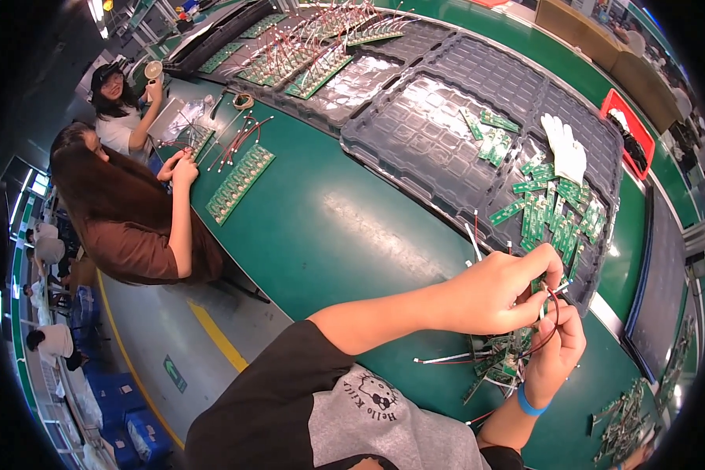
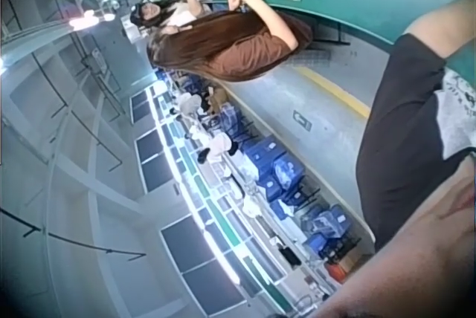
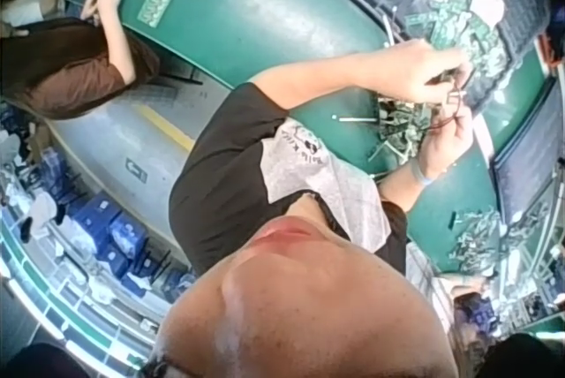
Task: The person connects wire harnesses to circuit boards by hand, handles and turns a small portable fan, and attaches more wire harnesses to circuit boards.
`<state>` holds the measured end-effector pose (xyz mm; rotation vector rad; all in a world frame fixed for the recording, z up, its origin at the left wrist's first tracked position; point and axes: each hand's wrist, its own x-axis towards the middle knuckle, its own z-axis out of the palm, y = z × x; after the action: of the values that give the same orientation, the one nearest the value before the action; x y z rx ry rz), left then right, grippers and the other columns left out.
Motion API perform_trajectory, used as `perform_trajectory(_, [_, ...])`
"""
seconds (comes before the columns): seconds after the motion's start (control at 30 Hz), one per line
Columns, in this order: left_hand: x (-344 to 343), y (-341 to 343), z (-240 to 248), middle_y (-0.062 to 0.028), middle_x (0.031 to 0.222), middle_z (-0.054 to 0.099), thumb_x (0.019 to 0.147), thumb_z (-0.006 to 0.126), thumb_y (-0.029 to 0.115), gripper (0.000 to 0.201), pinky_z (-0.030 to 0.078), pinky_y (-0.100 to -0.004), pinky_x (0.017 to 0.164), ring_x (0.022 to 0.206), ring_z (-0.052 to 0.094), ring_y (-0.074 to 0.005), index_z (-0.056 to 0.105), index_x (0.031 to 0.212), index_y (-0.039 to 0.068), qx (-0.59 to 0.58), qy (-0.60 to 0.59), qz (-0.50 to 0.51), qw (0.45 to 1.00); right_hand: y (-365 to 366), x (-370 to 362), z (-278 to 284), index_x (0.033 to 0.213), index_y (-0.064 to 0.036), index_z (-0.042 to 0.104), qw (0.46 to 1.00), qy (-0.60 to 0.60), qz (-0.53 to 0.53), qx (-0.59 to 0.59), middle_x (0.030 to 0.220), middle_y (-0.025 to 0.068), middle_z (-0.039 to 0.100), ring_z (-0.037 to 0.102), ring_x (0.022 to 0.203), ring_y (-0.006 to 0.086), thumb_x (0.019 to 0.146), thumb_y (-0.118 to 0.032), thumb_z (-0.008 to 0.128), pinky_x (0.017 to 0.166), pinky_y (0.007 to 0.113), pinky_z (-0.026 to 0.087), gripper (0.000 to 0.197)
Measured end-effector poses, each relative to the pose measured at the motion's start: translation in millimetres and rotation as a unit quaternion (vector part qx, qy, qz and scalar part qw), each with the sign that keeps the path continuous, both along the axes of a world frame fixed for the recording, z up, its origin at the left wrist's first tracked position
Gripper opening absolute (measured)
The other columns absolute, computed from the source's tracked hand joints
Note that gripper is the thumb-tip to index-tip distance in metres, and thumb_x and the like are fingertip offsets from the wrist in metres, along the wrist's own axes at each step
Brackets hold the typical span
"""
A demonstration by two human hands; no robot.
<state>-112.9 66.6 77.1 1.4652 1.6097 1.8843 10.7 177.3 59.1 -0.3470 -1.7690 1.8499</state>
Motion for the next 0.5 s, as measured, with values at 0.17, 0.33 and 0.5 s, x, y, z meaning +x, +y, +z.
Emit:
perform_trajectory(0.17, [0.4, -3.4, 2.2, -0.0098, 0.063, 0.052, 0.075, 0.050, 0.002, 0.018, 0.039, -0.0315, 0.043, 0.048, 0.055, -0.0213, 0.040, 0.090, 0.003, 0.001, -0.009, -0.010, 1.000, -3.8, -0.5, 0.3, 0.070, -0.0041, 0.042, 1.000, -0.002, -0.010, 0.008, 0.070, -0.0024, 0.044, 0.028, 0.050, 0.0003, 0.081, -0.007, 0.050, 0.043, 0.015, 0.018, 0.014])
perform_trajectory(0.33, [1.1, -1.2, 1.0, -0.0098, 0.059, 0.052, 0.074, 0.050, 0.002, 0.018, 0.039, -0.0317, 0.042, 0.047, 0.054, -0.0218, 0.040, 0.089, 0.003, 0.021, 0.000, 0.002, 1.000, -2.8, 0.8, 2.2, 0.071, -0.0041, 0.042, 1.000, -0.014, -0.006, 0.021, 0.070, -0.0024, 0.043, 0.028, 0.050, 0.0004, 0.081, -0.009, 0.052, 0.044, 0.016, 0.018, 0.015])
perform_trajectory(0.5, [-1.0, -1.1, 1.0, -0.0095, 0.059, 0.052, 0.073, 0.050, 0.002, 0.018, 0.039, -0.0321, 0.042, 0.047, 0.055, -0.0222, 0.041, 0.089, 0.004, 0.016, 0.007, 0.004, 1.000, -0.5, -0.8, -1.8, 0.071, -0.0041, 0.043, 1.000, -0.005, -0.007, 0.019, 0.069, -0.0024, 0.043, 0.028, 0.050, 0.0008, 0.080, -0.010, 0.052, 0.044, 0.016, 0.018, 0.014])
